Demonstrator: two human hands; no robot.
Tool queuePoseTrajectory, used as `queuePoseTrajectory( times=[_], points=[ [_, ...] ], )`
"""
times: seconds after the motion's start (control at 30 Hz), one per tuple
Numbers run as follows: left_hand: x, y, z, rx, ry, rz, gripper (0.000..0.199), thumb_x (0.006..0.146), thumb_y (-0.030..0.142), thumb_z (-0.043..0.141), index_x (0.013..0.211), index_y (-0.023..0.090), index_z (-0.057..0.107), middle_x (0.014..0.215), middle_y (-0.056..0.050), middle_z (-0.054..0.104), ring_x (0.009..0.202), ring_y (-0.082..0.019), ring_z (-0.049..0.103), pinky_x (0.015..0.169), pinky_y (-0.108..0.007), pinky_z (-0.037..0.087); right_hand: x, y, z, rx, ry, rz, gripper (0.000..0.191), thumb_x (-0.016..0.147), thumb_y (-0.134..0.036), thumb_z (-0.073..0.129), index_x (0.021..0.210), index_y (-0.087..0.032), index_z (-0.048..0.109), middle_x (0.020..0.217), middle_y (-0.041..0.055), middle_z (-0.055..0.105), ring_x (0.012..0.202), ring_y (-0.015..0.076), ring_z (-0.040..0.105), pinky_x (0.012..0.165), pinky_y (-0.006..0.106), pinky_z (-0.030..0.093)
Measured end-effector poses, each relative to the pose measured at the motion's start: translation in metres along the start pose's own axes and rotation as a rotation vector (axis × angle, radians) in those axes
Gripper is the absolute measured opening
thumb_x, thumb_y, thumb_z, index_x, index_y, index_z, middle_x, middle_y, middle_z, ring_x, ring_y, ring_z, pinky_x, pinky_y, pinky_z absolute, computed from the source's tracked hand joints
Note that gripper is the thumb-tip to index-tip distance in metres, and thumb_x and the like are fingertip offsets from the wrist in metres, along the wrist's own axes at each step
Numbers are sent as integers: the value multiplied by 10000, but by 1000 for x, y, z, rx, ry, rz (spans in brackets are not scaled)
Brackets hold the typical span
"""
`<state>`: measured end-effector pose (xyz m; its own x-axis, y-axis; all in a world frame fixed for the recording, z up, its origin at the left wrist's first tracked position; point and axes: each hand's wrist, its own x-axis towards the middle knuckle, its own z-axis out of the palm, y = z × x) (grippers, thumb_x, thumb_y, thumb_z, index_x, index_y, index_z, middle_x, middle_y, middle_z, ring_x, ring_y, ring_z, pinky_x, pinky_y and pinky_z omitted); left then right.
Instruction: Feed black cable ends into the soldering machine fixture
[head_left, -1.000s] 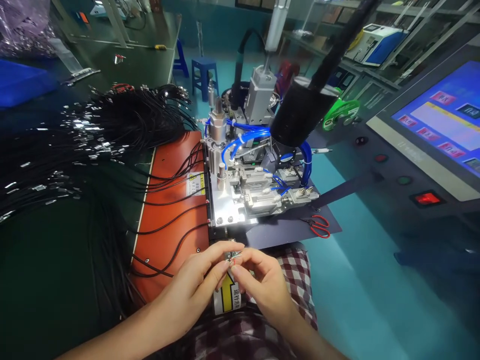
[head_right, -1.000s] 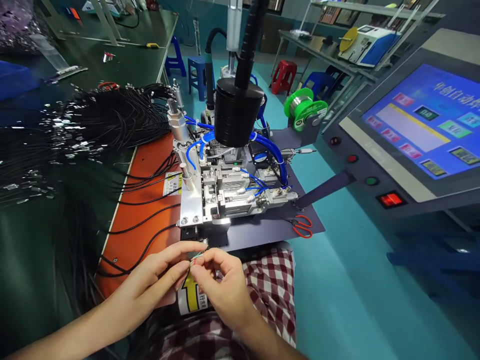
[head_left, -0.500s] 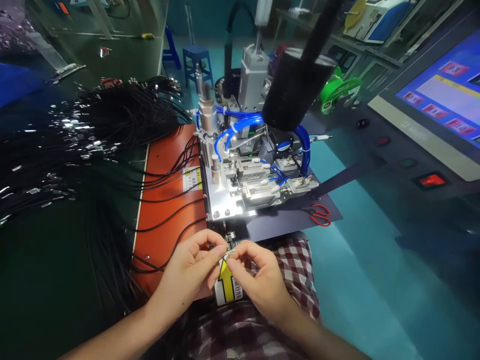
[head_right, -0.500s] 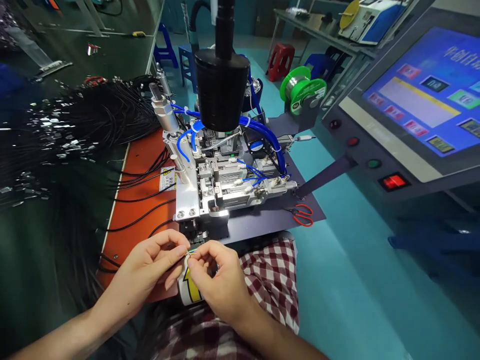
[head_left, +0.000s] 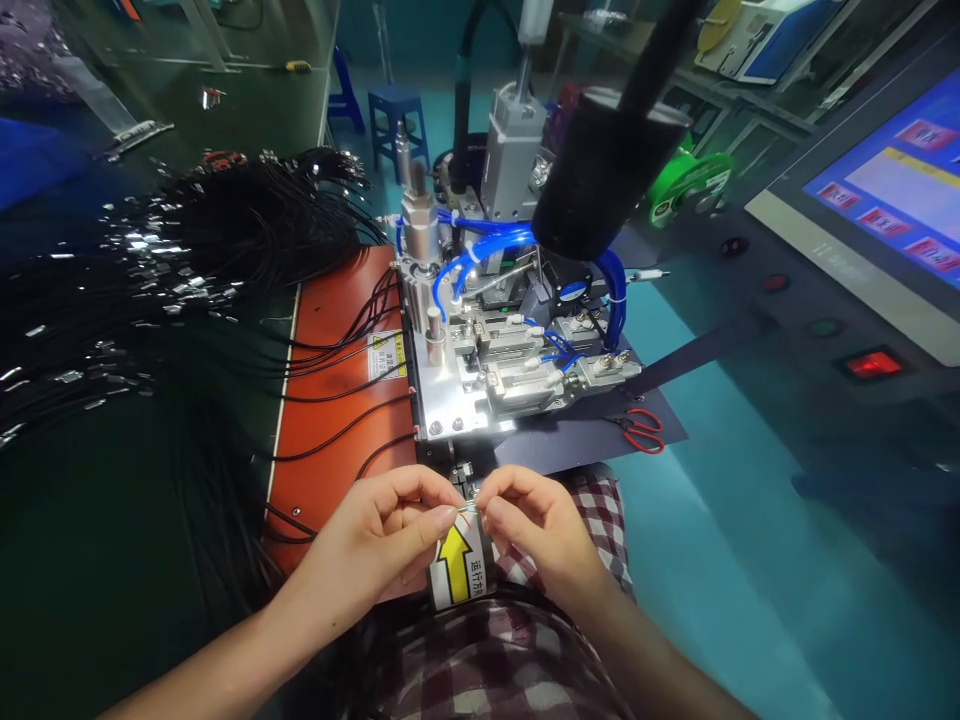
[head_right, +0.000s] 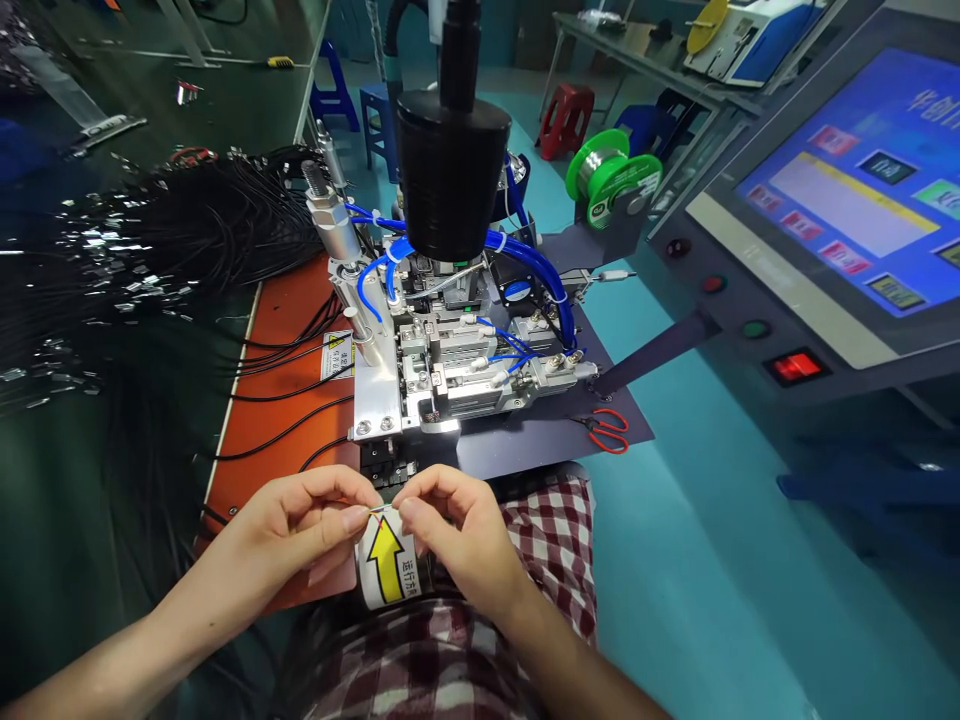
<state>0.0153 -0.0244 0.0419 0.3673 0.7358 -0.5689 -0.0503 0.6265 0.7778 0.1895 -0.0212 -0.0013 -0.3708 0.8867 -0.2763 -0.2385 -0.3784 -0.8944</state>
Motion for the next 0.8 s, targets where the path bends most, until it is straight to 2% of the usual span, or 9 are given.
queuePoseTrajectory(
  times=[0.13,0.43,0.63,0.8],
  points=[
    [0,0,-2,7,-31,15,236,789,396,627,834,172,570,443,100,359,412,-42,241,409,-160,193,1,0,3,53,-30,15,144,776,-299,660,757,-173,593,584,-46,484,489,70,397,461,186,349],
    [0,-1,-2,35,-18,3,249,802,418,607,826,176,551,447,106,306,425,-48,206,427,-187,168,0,1,3,88,-57,34,136,763,-279,675,749,-165,603,550,-57,469,469,60,378,447,180,319],
    [2,-1,-2,62,-23,-15,278,781,443,620,828,178,550,458,104,298,423,-50,208,404,-173,159,-1,-3,1,-91,-16,0,114,758,-264,665,749,-163,615,643,-16,548,544,87,448,505,209,358],
    [3,-4,-4,43,-55,-18,228,798,399,618,819,180,560,490,99,323,432,-43,228,411,-165,180,-2,-9,0,-185,-5,-13,105,759,-260,645,734,-166,605,639,-12,540,540,94,452,494,218,364]
  ],
)
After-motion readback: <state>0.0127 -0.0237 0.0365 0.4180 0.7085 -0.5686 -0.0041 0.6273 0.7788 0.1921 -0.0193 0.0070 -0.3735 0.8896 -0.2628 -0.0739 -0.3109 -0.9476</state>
